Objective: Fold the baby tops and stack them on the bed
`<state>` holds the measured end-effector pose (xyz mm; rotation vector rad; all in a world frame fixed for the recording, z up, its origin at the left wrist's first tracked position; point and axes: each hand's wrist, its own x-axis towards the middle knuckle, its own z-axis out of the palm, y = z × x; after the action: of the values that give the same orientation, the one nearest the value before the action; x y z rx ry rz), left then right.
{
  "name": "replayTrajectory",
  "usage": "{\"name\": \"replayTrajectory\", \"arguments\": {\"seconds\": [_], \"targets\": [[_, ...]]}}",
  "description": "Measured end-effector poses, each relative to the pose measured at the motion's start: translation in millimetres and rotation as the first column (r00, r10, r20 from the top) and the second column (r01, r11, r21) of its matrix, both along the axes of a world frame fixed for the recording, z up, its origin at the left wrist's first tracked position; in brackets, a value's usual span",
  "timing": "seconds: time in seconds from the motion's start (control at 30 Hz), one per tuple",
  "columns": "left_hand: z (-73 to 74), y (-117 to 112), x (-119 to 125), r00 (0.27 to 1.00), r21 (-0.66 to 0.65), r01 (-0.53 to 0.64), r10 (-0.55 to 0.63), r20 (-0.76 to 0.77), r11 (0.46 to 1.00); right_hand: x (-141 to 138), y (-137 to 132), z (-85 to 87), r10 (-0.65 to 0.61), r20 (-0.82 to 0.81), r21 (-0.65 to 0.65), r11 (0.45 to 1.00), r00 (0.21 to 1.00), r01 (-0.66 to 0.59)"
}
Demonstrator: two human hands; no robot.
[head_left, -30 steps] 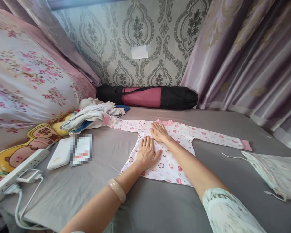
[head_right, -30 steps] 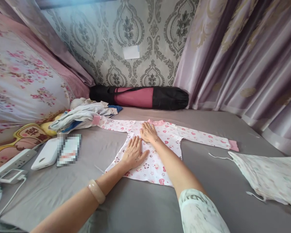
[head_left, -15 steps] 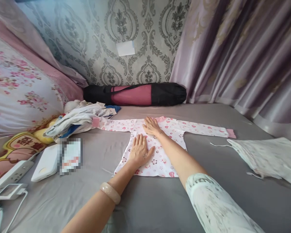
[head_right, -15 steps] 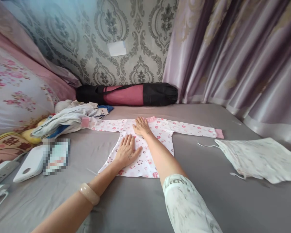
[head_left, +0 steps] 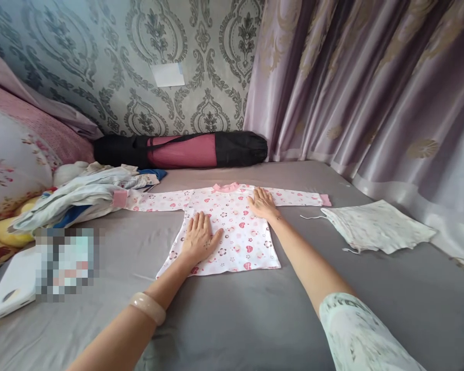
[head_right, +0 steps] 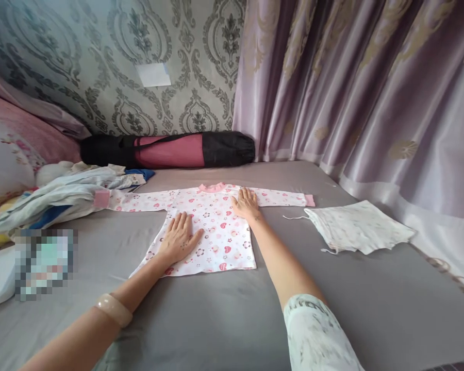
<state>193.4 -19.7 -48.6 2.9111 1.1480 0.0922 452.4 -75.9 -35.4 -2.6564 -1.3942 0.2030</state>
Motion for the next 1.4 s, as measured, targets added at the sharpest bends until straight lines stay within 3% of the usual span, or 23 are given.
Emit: {"name": "replayTrajectory", "arguments": {"seconds": [0.13, 0.33, 0.47, 0.53, 0.6, 0.67, 0.8, 0.9, 0.97, 1.23, 1.4], "targets": [[2.5, -0.5, 0.0, 1.000, -0.001, -0.012, 0.012, -0.020, 1.000, 0.6, -3.1, -5.9, -0.004, 0.002, -0.042, 0.999, 1.000, 0.004], [0.5, -0.2, 0.5, 0.999, 0.022, 0.001, 0.000, -0.046, 1.000, -2.5, -3.8, -5.7, -0.012, -0.071, 0.044, 0.999, 0.997, 0.015], [0.0, 2.0, 0.3, 0.997, 0.039, 0.024, -0.021, -0.077, 0.999, 11.9, -9.5, 7.2, 0.040, -0.269, 0.158, 0.988, 0.962, 0.003], [2.9, 3.6, -0.8, 0.996, 0.022, 0.050, -0.048, -0.079, 0.999, 28.7, -16.4, 18.2, 0.031, -0.321, 0.260, 0.964, 0.947, 0.056], [8.1, 5.9, -2.2, 0.994, 0.003, 0.083, -0.083, -0.074, 0.997, 50.7, -28.4, 27.8, -0.081, -0.294, 0.352, 0.917, 0.952, 0.187], [14.5, 9.3, -2.6, 0.991, -0.005, 0.114, -0.114, -0.069, 0.994, 73.8, -45.5, 32.4, -0.283, -0.214, 0.400, 0.848, 0.935, 0.348], [27.2, 19.8, 5.0, 0.991, -0.073, 0.127, -0.130, -0.043, 0.989, 108.0, -81.8, 23.9, -0.672, -0.125, 0.444, 0.620, 0.730, 0.647], [31.9, 30.1, 20.9, 0.991, -0.137, 0.131, -0.130, 0.019, 0.982, 118.5, -94.1, 14.2, -0.792, -0.155, 0.395, 0.498, 0.591, 0.772], [31.1, 36.9, 35.9, 0.988, -0.140, 0.151, -0.145, 0.058, 0.978, 121.2, -94.6, 11.3, -0.816, -0.202, 0.339, 0.460, 0.541, 0.821], [11.2, 44.4, 122.3, 0.913, -0.106, 0.327, -0.285, 0.290, 0.939, 128.3, -94.7, 12.5, -0.806, -0.226, 0.330, 0.465, 0.547, 0.822], [9.4, 37.8, 172.8, 0.851, -0.119, 0.453, -0.389, 0.353, 0.883, 130.6, -97.5, 16.4, -0.793, -0.272, 0.244, 0.491, 0.545, 0.836]]}}
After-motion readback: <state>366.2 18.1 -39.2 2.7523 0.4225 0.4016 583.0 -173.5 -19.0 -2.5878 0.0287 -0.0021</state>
